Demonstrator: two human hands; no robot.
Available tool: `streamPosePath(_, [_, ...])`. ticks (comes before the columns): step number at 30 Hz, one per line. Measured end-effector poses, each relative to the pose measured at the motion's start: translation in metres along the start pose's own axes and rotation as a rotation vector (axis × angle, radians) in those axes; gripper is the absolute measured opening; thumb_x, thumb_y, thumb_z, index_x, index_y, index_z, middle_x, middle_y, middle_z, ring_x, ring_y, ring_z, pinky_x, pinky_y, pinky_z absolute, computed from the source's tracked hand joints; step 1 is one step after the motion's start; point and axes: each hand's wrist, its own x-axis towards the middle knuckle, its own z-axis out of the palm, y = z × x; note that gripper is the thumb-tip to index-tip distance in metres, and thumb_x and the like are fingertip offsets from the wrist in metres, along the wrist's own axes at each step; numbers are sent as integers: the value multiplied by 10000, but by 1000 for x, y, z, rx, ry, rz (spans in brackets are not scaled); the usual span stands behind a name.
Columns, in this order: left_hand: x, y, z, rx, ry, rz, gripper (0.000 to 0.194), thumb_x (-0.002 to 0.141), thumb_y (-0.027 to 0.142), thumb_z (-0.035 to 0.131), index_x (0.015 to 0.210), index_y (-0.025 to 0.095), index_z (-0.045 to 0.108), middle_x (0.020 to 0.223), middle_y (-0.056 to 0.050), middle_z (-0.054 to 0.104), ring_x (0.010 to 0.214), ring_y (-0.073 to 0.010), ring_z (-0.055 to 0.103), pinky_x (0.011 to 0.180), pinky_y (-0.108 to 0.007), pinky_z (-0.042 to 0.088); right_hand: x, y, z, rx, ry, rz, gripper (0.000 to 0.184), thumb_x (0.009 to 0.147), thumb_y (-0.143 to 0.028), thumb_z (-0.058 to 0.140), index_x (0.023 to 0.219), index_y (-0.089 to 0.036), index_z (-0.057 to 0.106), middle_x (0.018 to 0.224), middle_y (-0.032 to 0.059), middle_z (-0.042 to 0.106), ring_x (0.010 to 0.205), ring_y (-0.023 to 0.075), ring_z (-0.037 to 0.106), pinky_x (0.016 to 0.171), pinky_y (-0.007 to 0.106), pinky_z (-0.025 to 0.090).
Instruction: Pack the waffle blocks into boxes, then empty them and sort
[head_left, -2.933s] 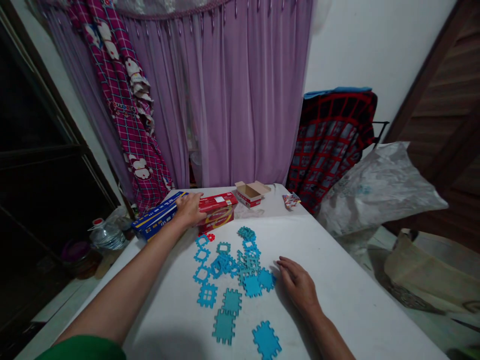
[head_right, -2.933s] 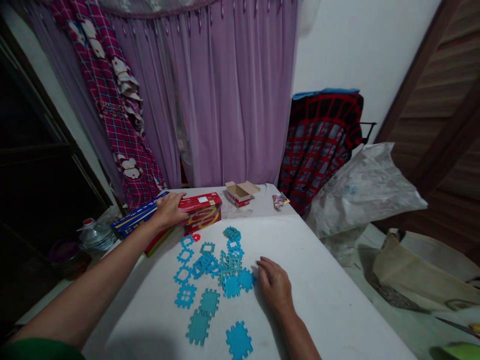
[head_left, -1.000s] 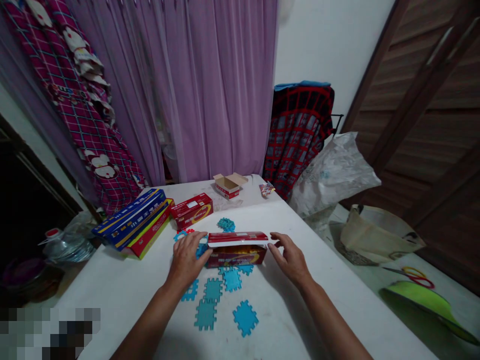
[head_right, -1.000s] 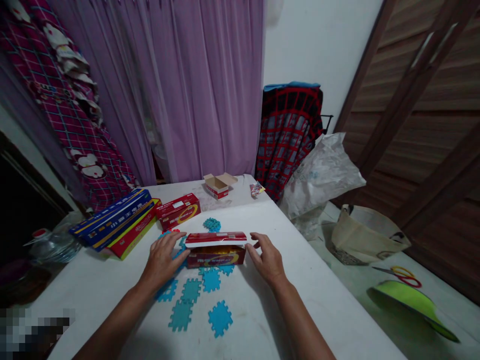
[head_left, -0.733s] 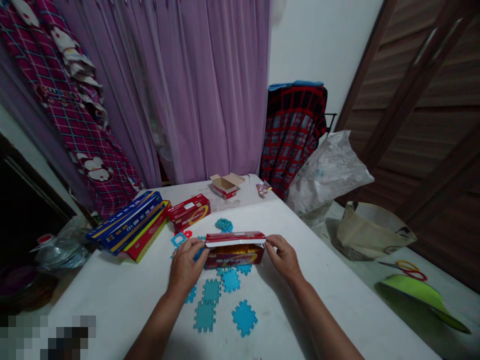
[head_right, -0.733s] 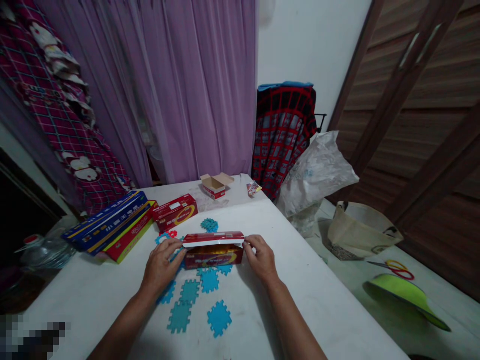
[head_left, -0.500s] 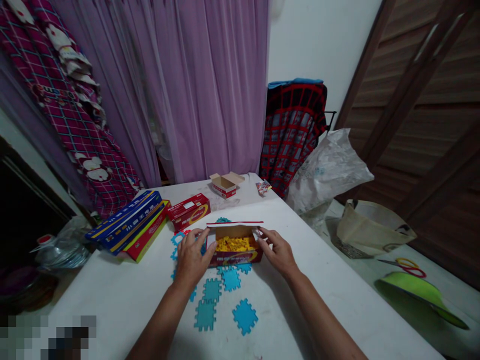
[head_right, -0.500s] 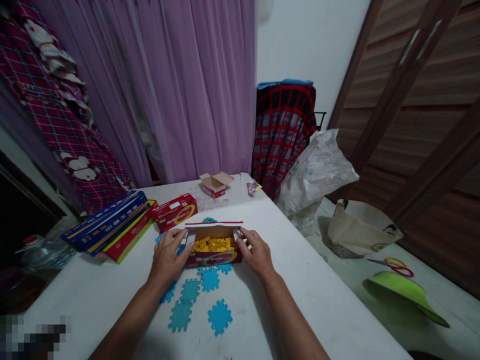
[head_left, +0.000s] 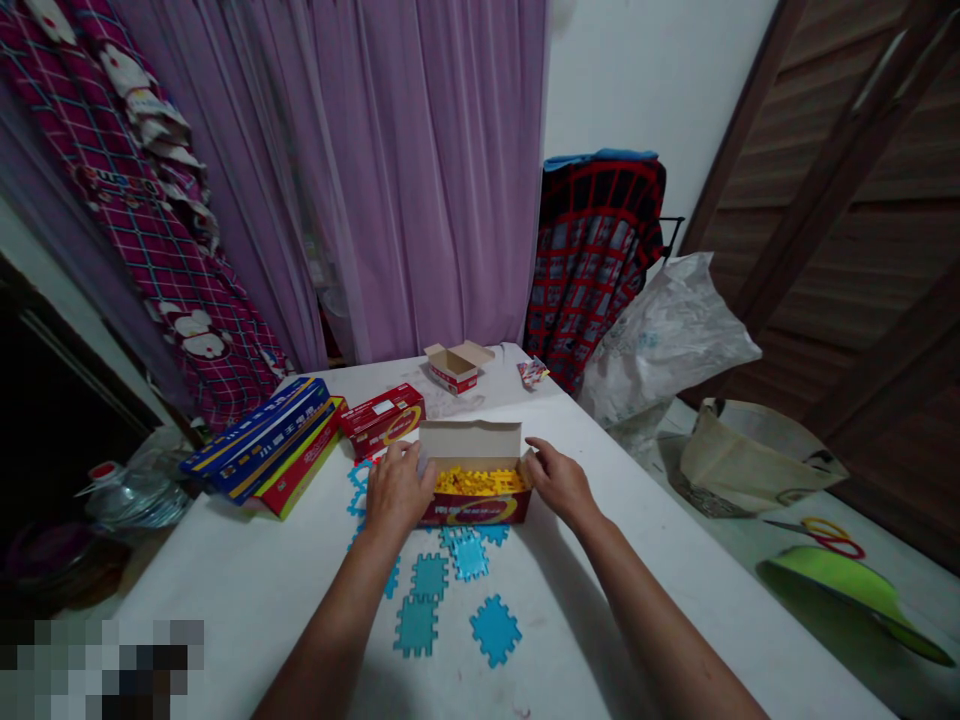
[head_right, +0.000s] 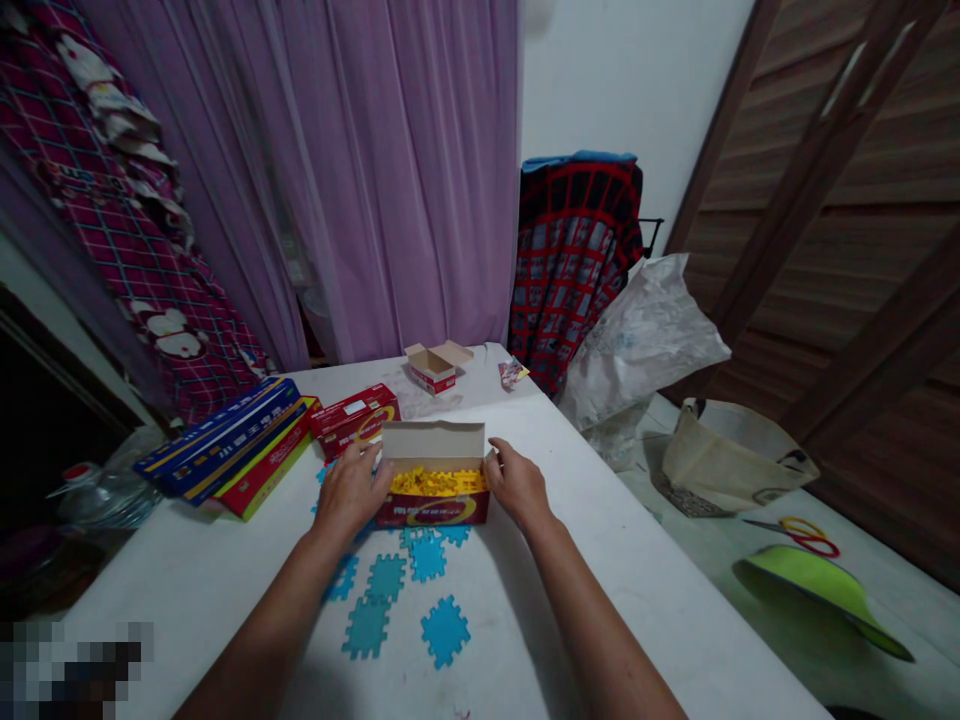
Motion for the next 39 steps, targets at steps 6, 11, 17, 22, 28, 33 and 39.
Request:
streamPosePath(6, [7,-16,-1,-115,51,50,464,882,141,402,1313,221,554,1263,-108,594,1143,-246,569,980,-383,463,-1,14,10,53,10,-56,374,889,-274,405,1205,-298,602,837,0,707,730,183,644,638,272,445])
streamPosePath(11, [3,-25,0,6,77,99,498,821,121,496,1256,325,625,1308,-88,523,1169,-289,508,976,-443,450,0,22,13,-58,-4,-167,445,895,-252,439,1310,-317,584,1106,52,642,865,173,633,712,272,477])
streamPosePath(17, [9,-33,-3,71,-18,250,492,805,114,479,1225,301,652,1348,-92,514,1242,-297,444,1034,-482,353,9,13,-3,-242,-131,-183,424,933,-318,425,1323,-333,591,1089,71,620,846,177,643,671,265,465])
streamPosePath(22, [18,-36,-11,125,-154,284,436,834,196,464,1213,289,658,1215,-80,595,1148,-274,513,997,-454,374,19,0,-17,-333,-247,-229,428,935,-341,439,1343,-346,568,1031,77,683,842,206,670,654,271,458])
streamPosePath(28, [22,-34,-22,143,-379,226,439,921,299,400,1311,269,601,1087,-106,633,1037,-247,610,898,-362,461,33,-9,-18,-274,-367,-252,365,906,-246,482,1203,-307,683,1029,66,746,919,234,698,737,308,506])
streamPosePath(33, [17,-30,-28,168,-398,139,414,947,355,398,1295,291,614,1157,-120,625,1105,-275,605,916,-368,464,40,-20,-21,-133,-501,-164,254,896,-264,546,1070,-257,731,800,45,749,663,165,700,622,243,510])
streamPosePath(39, [7,-23,-27,118,-479,65,411,959,346,364,1289,262,594,1171,-102,692,1067,-271,647,856,-356,489,40,-30,-21,-80,-667,71,326,906,-223,500,1190,-169,650,706,58,715,484,123,632,444,191,465])
